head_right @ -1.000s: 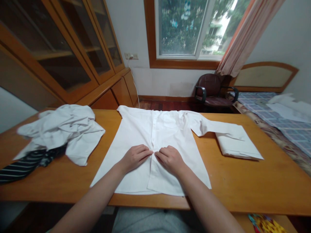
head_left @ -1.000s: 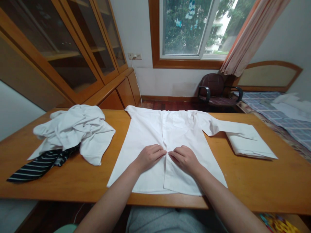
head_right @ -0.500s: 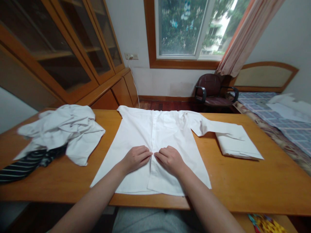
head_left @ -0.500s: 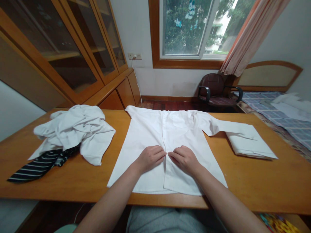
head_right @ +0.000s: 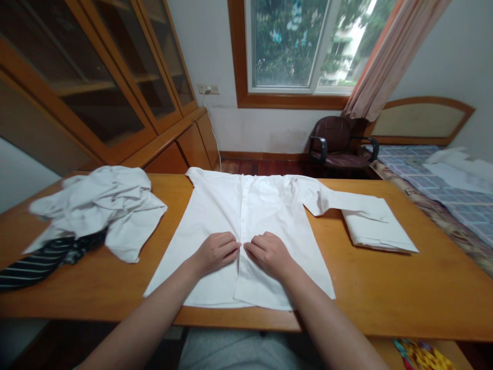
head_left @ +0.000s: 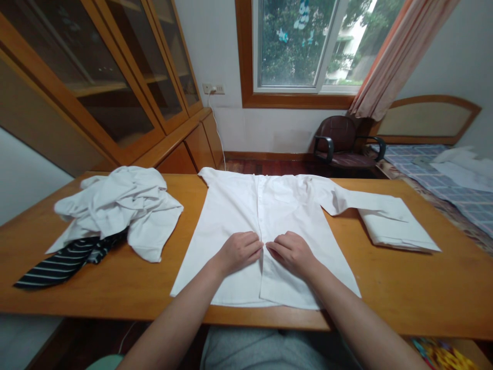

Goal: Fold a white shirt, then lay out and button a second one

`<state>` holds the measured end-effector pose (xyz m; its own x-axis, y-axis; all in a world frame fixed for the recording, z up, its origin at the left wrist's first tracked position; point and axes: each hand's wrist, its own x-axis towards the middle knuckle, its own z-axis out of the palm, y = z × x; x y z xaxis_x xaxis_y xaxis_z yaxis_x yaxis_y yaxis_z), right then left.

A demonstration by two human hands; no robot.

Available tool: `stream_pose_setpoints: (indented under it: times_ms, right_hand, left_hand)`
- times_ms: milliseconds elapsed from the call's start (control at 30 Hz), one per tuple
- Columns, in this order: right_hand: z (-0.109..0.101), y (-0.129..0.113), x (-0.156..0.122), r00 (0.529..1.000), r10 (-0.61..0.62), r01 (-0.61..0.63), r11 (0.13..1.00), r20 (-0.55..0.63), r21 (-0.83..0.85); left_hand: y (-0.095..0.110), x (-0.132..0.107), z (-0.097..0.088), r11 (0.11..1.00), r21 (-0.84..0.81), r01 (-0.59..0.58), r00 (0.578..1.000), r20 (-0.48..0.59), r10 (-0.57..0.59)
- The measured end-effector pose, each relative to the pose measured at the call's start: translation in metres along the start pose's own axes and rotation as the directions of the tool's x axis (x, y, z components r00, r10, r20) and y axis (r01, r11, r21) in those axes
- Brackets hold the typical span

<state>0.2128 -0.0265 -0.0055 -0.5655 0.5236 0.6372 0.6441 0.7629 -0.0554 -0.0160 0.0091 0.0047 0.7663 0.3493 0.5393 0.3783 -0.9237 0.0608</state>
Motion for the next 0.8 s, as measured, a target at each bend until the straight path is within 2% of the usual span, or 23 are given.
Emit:
stream_pose_setpoints:
  times_ms: [600,800]
  right_hand:
    - [0.004,0.0025,-0.0036,1.0,0.008,-0.008,1.0,0.028,0.003]
    - [0.0018,0.0015,-0.0013,1.0,-0.005,0.005,1.0,0.006,-0.002]
  left_hand:
    - [-0.0003,-0.0007,0.0002,1.0,0.003,-0.001,1.0,-0.001,0.001]
    - [-0.0007,-0.0009,0.0004,1.0,-0.006,0.003,1.0,0.003,-0.003]
